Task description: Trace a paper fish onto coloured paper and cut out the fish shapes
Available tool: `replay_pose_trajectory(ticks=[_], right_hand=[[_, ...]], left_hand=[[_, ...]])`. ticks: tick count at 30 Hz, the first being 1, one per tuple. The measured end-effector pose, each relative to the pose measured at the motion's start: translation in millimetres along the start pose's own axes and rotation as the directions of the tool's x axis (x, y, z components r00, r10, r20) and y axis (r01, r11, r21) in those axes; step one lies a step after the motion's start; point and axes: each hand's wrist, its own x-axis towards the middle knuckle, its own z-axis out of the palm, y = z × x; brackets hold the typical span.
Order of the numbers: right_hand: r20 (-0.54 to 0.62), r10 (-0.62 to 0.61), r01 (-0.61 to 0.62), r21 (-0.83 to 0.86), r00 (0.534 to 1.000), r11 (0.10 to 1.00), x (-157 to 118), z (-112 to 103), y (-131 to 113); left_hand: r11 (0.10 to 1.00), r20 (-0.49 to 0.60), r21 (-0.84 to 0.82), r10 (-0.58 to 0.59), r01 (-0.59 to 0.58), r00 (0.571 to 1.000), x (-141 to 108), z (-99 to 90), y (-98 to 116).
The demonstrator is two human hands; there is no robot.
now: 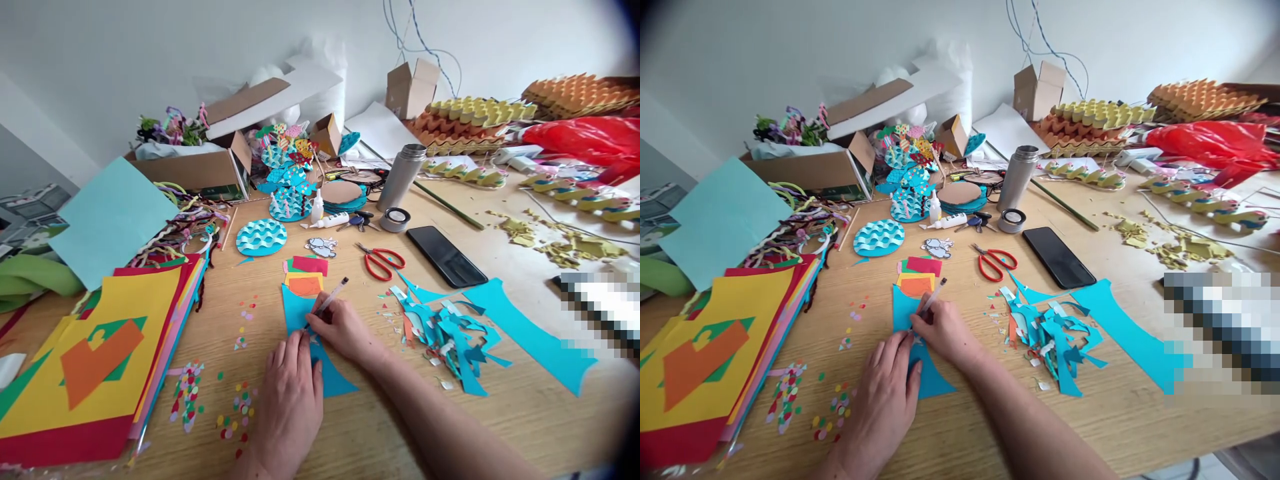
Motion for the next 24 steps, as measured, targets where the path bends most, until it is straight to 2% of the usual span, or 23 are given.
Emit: replay_pose_trajectory(ticks=[24], right_hand=[[-0.043, -0.006, 0.008, 0.062, 0.999, 0.998, -3.0, -0.5, 4.5]], left_hand=[[1.0, 0.022, 0.009, 0.02, -0.021, 1.0, 0.2, 1.5, -1.1]])
